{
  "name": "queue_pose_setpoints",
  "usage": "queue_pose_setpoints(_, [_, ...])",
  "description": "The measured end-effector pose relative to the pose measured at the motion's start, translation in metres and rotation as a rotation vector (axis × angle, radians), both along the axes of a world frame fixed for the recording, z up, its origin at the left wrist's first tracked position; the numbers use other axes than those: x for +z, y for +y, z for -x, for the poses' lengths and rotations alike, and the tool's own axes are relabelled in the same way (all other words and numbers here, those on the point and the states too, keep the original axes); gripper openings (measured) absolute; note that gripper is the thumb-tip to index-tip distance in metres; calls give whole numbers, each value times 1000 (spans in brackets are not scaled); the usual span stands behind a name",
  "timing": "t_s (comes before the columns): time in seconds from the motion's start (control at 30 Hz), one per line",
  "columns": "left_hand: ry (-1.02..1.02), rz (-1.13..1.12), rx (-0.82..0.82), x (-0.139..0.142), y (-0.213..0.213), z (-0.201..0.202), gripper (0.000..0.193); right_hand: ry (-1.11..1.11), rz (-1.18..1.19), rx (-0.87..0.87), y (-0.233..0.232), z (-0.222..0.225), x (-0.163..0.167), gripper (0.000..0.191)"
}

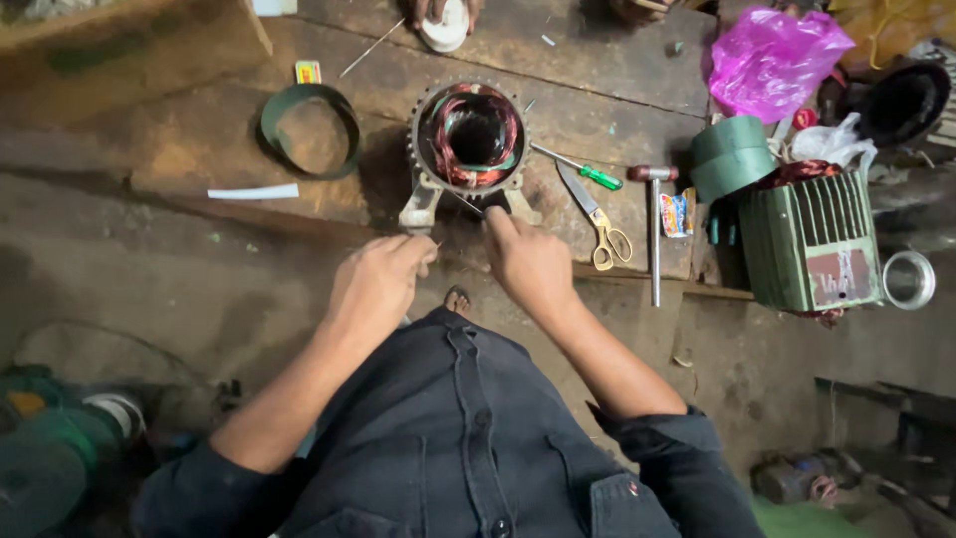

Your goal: The person works on an electric motor stator on a workbench, hammering around the copper winding with a mallet, cutting and trimming wire ends with pliers, tucking wires into the slots, and folding white insulation paper around the winding. They handle the stator, turning it to reach different sides while securing the coil.

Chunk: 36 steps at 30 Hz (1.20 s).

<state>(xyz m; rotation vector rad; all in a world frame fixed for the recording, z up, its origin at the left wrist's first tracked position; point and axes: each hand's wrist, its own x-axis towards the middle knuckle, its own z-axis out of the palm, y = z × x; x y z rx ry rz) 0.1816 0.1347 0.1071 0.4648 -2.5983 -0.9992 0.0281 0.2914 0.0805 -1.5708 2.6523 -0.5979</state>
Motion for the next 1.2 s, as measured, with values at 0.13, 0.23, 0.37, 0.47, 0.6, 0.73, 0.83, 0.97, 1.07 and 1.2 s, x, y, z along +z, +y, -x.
queue_pose_setpoints(0.13, [22,83,30,-1,11,-3,17,22,44,193,8,12,-7,36])
queue_pose_setpoints(0.23, [5,104,60,-4,20,-7,13,-12,-8,106,11,23,-11,15])
queue_pose_setpoints(0.37, [19,211,120,-6,26,-9,11,34,-17,171,8,24,-11,15])
queue_pose_setpoints(0.47, [-19,259,120,-4,28,-8,11,0,-18,230,4,20,-3,18])
queue_pose_setpoints(0.6, [-12,298,134,-1,29,-7,17,18,29,256,-1,13,7,17])
queue_pose_setpoints(0.73, [-104,335,92,3,26,-8,19,-81,47,129,0,10,3,8])
queue_pose_setpoints(0.83, [-135,351,112,3,24,-8,18,28,3,201,2,12,-7,30])
queue_pose_setpoints(0.97, [-187,349,53,-4,25,-9,19,-77,-15,227,-1,13,-13,17])
queue_pose_setpoints(1.07, [-164,305,11,-12,25,-8,18,-22,-5,136,-6,7,-8,17])
queue_pose_setpoints(1.2, [-353,-75,-30,-19,17,1,10,-221,-23,294,-4,5,10,18])
